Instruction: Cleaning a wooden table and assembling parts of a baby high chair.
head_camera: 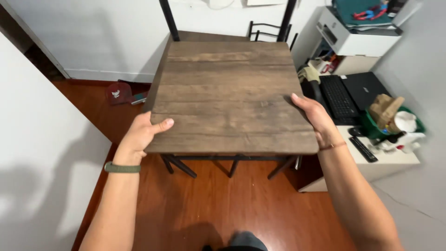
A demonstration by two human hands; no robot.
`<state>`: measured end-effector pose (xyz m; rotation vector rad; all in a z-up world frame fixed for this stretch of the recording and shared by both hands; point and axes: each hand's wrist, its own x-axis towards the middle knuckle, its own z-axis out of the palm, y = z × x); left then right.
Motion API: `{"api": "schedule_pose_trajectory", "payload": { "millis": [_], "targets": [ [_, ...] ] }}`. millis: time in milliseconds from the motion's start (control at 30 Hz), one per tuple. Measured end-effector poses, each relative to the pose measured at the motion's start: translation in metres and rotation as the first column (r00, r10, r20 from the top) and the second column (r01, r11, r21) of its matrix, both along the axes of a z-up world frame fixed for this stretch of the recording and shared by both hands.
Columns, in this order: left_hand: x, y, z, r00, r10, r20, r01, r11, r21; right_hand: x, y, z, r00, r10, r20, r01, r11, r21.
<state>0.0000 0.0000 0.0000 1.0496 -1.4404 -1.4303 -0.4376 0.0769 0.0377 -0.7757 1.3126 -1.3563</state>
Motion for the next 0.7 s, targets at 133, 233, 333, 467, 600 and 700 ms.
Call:
{"api": "schedule_pose_trajectory", "payload": {
  "millis": [133,233,333,467,600,700],
  "targets": [
    [0.003,-0.072,-0.01,0.998,0.062,-0.032,-0.06,0.997,0.046,0.008,-0.102,-0.02,0.993,0.095,0.066,-0.094,0.995,-0.017],
    [0.001,-0.134,-0.016,0.991,0.116,0.071,-0.12,0.991,0.062,0.001,-0.183,-0.028,0.977,0.177,0.122,-0.18,0.983,0.017],
    [-0.004,-0.179,-0.037,0.994,0.075,-0.079,-0.07,0.996,0.061,-0.008,-0.248,-0.058,0.966,0.236,0.109,-0.242,0.969,0.051],
    [-0.011,-0.254,-0.047,0.982,0.187,-0.036,-0.182,0.977,0.111,-0.011,-0.359,-0.062,0.96,0.269,0.079,-0.274,0.961,0.048],
    [-0.02,-0.324,-0.057,0.969,0.245,-0.041,-0.234,0.954,0.187,-0.025,-0.457,-0.081,0.944,0.319,0.084,-0.326,0.942,0.085],
    [-0.028,-0.36,-0.059,0.955,0.298,0.011,-0.295,0.939,0.178,-0.034,-0.52,-0.096,0.929,0.355,0.101,-0.361,0.931,0.047]
  ]
}}
